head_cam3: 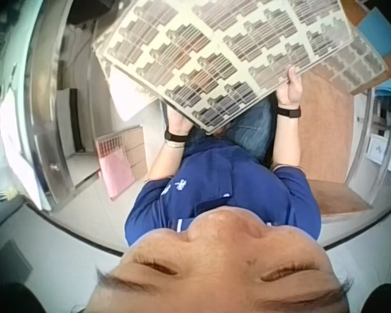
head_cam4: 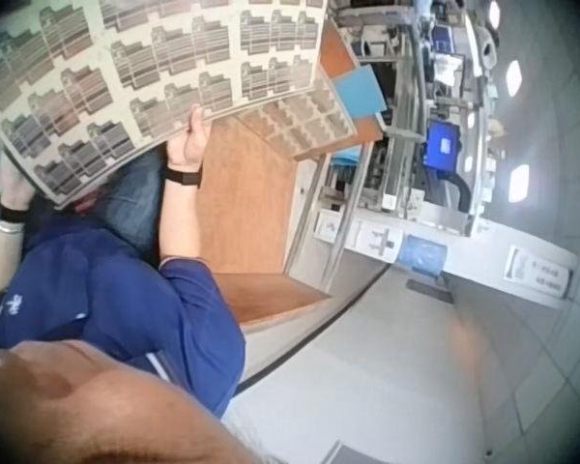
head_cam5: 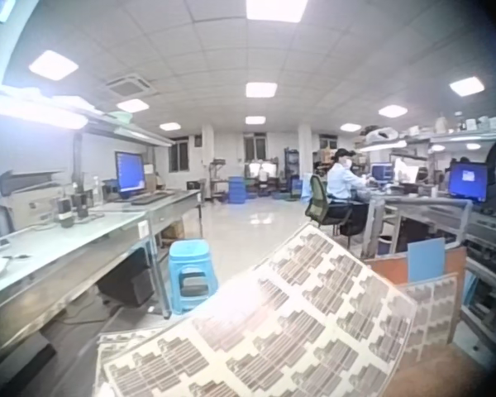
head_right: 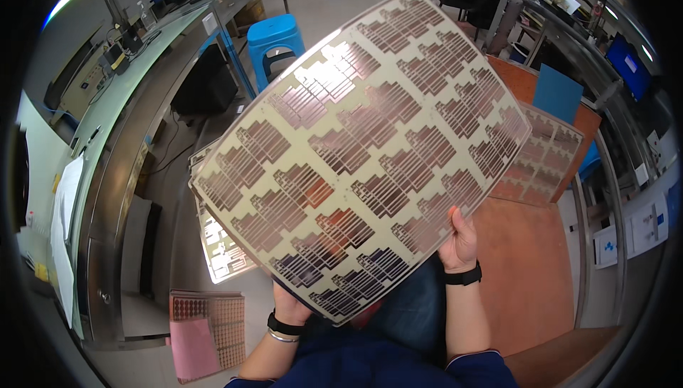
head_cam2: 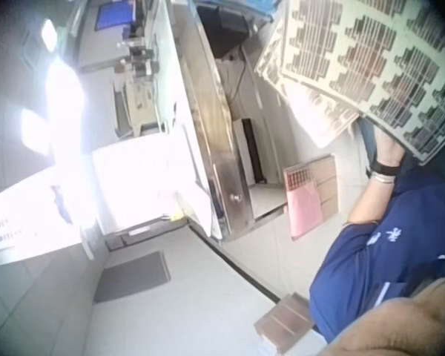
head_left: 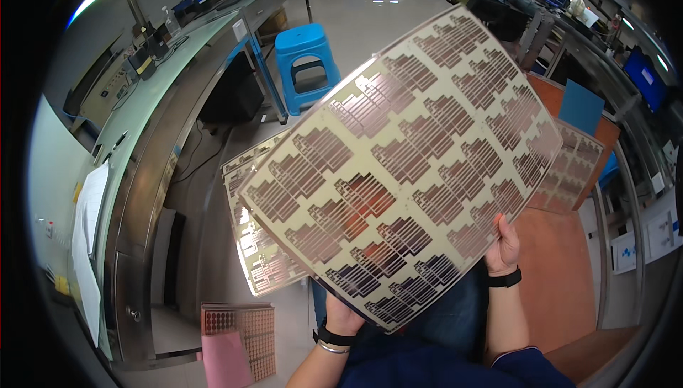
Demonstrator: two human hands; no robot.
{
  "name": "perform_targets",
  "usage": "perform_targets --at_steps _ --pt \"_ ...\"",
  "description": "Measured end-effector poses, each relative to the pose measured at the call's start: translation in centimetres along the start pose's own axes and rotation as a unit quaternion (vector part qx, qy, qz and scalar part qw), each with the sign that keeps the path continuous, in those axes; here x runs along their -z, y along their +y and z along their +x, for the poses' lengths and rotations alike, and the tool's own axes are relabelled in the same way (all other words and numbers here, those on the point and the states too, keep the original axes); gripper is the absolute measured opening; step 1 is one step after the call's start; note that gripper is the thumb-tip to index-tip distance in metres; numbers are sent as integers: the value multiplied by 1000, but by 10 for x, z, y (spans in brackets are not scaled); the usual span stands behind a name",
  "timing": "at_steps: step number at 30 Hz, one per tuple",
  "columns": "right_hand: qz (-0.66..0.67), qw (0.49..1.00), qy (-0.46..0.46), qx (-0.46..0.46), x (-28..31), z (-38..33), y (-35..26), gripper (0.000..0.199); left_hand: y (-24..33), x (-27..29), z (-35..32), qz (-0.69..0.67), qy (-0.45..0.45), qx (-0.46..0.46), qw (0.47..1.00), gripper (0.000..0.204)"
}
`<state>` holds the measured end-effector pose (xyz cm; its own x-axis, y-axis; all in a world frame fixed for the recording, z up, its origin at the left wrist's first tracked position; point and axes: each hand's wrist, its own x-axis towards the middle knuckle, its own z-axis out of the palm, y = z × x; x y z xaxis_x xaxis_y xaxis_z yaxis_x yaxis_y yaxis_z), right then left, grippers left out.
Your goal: Manually inspecting large circuit board panels and placing them into a storage rack.
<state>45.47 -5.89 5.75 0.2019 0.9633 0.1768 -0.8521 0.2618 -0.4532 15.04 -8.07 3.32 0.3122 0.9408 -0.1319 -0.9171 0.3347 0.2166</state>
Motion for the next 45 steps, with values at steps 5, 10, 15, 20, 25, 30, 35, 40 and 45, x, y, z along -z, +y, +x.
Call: perform_targets --at_steps 5,10,15,20,25,30,35,40,45 --pt "31 998 38 -27 -4 -4 11 40 9 -14 -5 4 54 -36 998 46" --pt "-47 996 68 -15 6 1 -8 38 22 -19 7 153 67 -105 980 39" --pt "47 983 -162 -67 54 42 -145 40 52 -40 22 206 96 -129 965 33" --pt "-177 982 35 -53 14 83 -193 51 70 -64 39 309 206 -177 911 23" --pt "-161 967 -34 -196 32 106 -200 57 76 -62 48 331 274 -149 891 23" --pt "-333 931 64 -131 -7 104 -172 55 82 -42 44 395 289 -168 856 30" --pt "-338 934 81 -88 -23 101 -163 54 77 -39 46 407 262 -169 859 29" --pt "-341 934 79 -79 -16 93 -167 54 79 -32 48 442 246 -168 846 26" --pt "-335 937 63 -83 -8 91 -170 53 74 -39 55 439 282 -189 832 24"
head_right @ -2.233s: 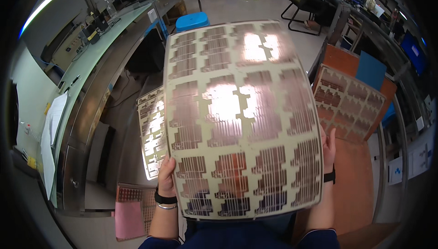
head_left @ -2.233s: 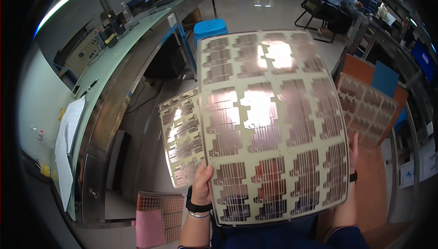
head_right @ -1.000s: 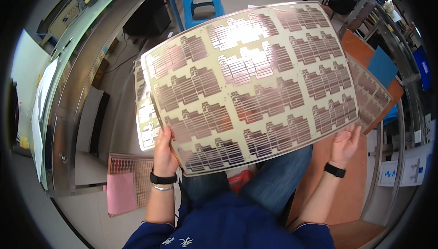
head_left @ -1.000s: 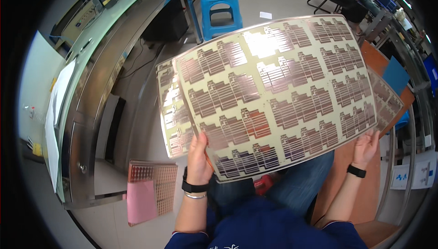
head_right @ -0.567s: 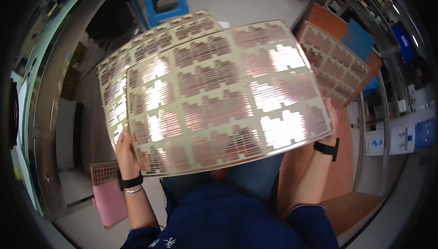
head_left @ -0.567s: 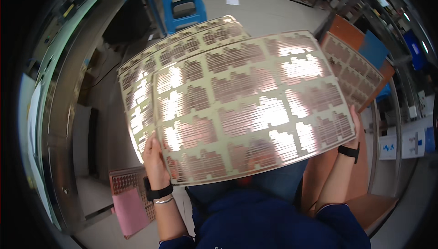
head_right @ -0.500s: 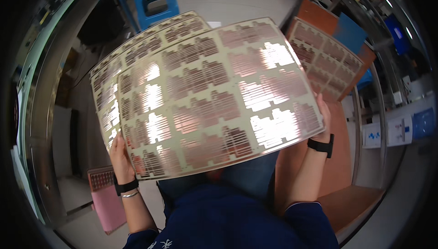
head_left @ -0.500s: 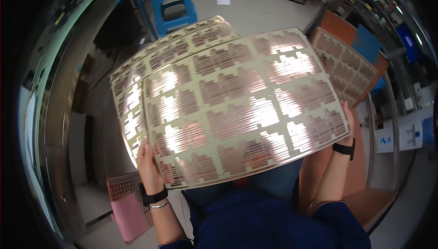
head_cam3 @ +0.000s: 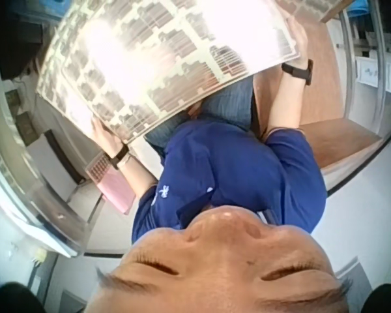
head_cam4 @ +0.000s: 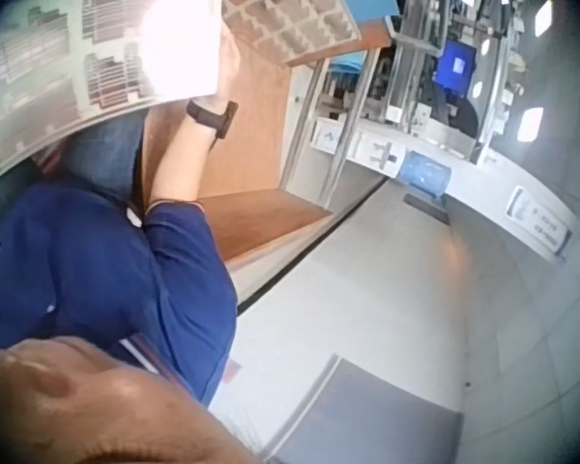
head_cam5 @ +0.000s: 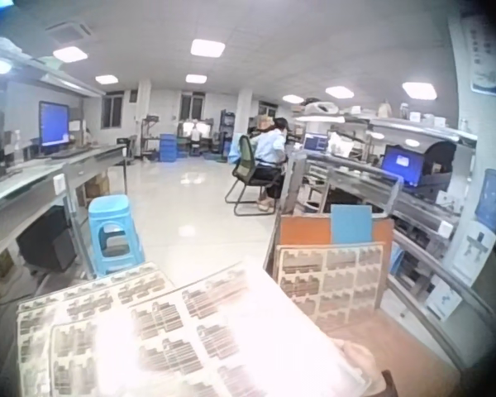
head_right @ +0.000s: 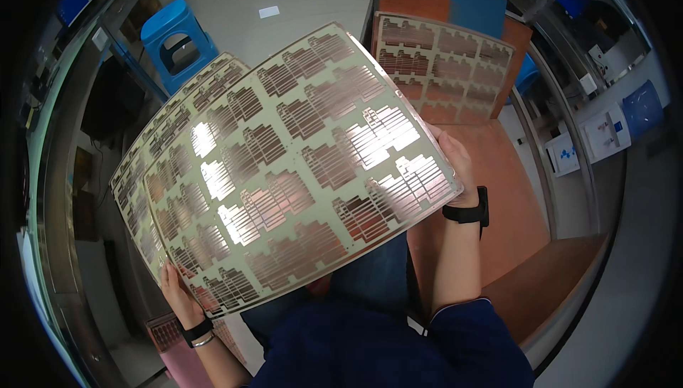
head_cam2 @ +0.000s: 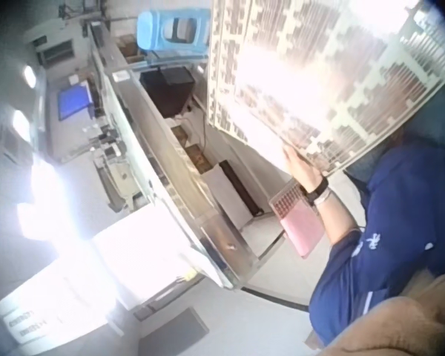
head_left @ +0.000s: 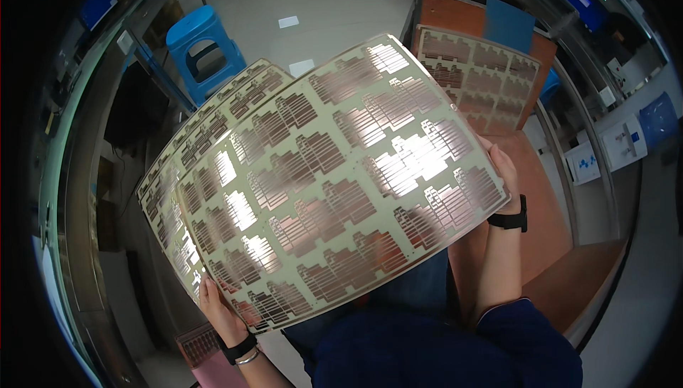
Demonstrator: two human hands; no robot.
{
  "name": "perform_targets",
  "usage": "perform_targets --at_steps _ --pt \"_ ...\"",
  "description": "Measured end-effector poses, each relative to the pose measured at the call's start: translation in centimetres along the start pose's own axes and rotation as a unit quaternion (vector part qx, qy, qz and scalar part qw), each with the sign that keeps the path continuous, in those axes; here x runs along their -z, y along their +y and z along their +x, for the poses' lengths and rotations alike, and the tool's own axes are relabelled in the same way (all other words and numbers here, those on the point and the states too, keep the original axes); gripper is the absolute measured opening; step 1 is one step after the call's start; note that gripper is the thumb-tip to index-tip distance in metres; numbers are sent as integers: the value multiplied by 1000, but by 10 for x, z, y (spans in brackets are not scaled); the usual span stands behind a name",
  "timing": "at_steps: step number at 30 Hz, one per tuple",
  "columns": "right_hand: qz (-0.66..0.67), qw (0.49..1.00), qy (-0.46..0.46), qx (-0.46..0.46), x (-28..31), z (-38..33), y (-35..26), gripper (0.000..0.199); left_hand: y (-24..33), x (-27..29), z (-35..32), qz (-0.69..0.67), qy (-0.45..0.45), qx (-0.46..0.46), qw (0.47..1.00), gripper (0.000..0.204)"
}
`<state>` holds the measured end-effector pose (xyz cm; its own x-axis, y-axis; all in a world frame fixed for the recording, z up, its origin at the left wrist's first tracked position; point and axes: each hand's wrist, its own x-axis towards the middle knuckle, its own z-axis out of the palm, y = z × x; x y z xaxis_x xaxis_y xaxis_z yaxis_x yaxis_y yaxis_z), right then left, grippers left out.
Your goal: Manually inspecting large circuit board panels and placing them into a storage rack.
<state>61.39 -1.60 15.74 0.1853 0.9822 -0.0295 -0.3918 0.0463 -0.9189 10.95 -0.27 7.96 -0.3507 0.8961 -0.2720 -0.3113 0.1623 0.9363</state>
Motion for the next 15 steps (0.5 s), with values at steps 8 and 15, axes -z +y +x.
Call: perform_targets --at_steps 8,15 --pt "-131 991 -29 25 15 12 -3 52 40 -12 -13 -60 -34 -13 998 30" --pt "-162 982 55 80 23 21 -22 41 65 4 -15 -119 -93 -152 977 26"
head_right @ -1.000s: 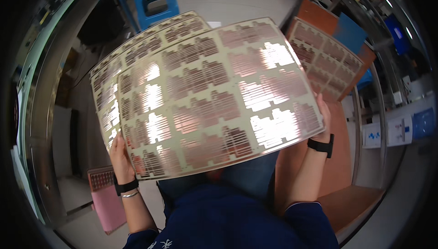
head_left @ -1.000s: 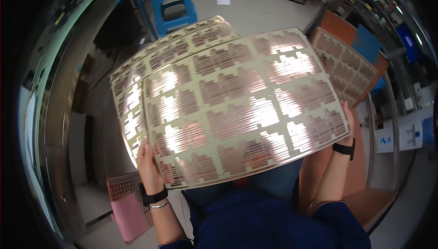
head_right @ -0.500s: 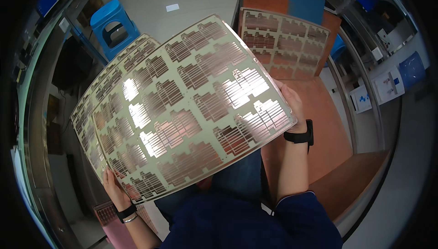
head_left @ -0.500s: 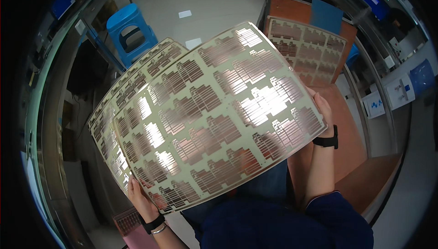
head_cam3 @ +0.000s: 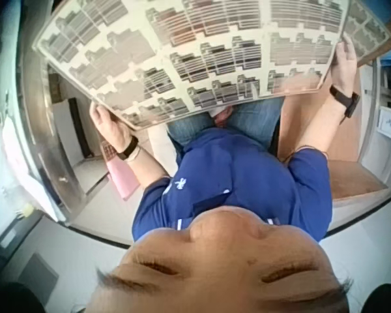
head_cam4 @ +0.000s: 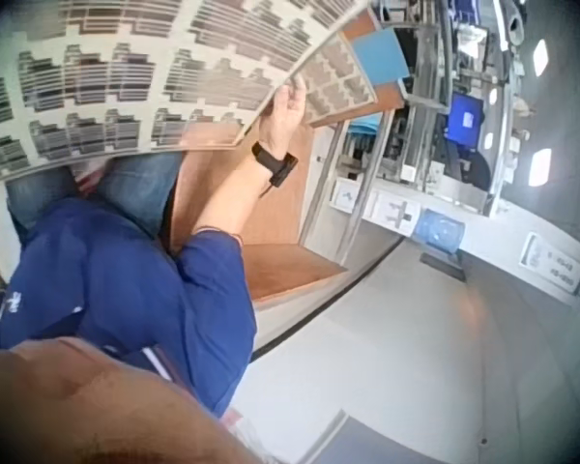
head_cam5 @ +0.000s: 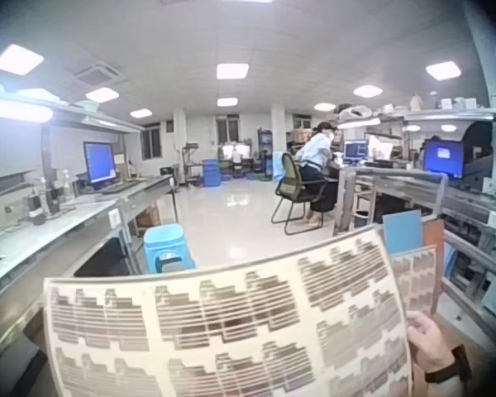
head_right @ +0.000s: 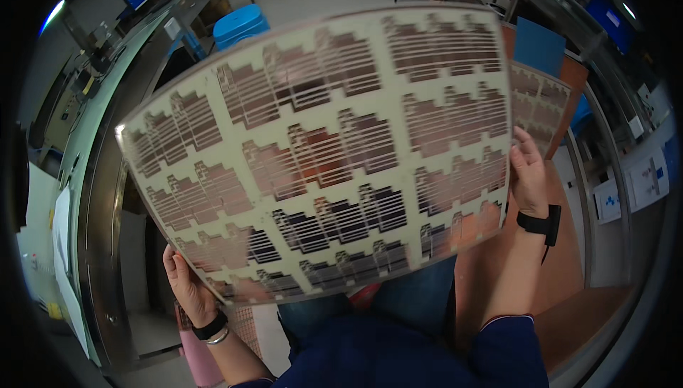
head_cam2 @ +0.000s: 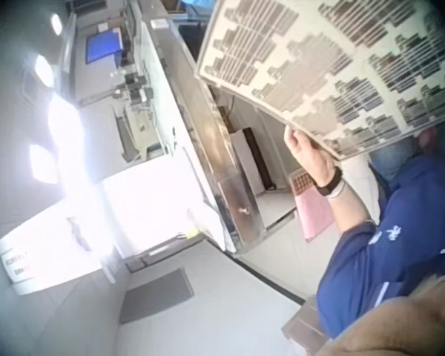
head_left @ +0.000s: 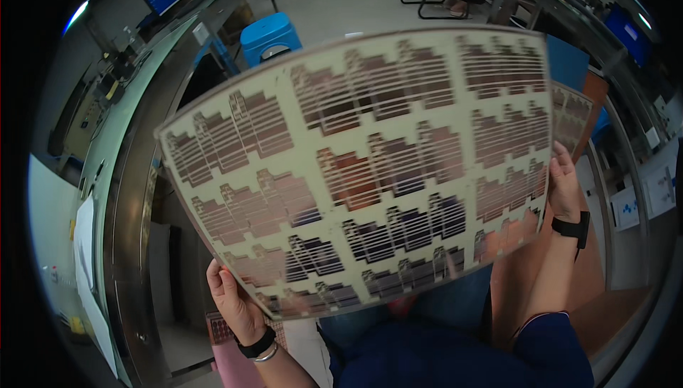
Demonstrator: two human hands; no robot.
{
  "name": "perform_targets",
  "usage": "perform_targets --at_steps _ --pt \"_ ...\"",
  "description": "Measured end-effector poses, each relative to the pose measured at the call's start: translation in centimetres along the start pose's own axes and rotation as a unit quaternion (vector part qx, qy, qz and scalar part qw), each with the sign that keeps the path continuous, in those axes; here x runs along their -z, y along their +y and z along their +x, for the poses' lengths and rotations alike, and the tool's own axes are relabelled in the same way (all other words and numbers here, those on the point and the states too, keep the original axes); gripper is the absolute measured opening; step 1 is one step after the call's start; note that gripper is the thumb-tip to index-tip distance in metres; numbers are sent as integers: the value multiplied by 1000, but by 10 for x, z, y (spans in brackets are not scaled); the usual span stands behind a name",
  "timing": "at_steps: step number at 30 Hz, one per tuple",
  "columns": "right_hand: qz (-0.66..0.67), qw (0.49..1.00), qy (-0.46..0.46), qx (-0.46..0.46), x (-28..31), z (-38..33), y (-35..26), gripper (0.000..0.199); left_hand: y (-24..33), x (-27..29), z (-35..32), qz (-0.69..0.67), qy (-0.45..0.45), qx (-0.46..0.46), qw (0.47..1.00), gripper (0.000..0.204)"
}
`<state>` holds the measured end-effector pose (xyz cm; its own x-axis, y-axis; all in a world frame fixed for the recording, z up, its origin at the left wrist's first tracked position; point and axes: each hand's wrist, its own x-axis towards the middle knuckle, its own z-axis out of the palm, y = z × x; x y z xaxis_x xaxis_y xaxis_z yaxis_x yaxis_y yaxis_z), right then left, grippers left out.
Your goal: Manually inspecting large circuit board panels and placing them into a storage rack.
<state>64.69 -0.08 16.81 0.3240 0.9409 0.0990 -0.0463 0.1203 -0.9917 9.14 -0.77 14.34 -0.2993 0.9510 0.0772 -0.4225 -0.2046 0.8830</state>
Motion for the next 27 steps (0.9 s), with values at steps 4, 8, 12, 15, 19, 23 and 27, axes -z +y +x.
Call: perform_targets --at_steps 4,8,12,15,19,23,27 --pt "14 995 65 77 9 7 18 39 -1 -23 5 12 -11 -64 998 14" --pt "186 979 -80 -29 -18 17 30 44 -40 50 30 -30 -130 38 990 12" --pt "446 784 -354 -248 -24 21 58 46 -34 -26 0 -47 -31 101 993 46" --pt "477 803 -288 -212 -42 3 77 46 -42 -3 -7 -162 -14 189 969 40" --pt "479 842 -194 -155 -42 -27 95 47 -44 -5 -13 -259 -26 248 933 35" --pt "471 865 -133 -111 -36 -53 106 48 -47 0 -23 -217 -41 228 948 33" --pt "445 892 -58 -57 -14 -80 112 49 -50 -5 -29 -198 -14 233 952 33"
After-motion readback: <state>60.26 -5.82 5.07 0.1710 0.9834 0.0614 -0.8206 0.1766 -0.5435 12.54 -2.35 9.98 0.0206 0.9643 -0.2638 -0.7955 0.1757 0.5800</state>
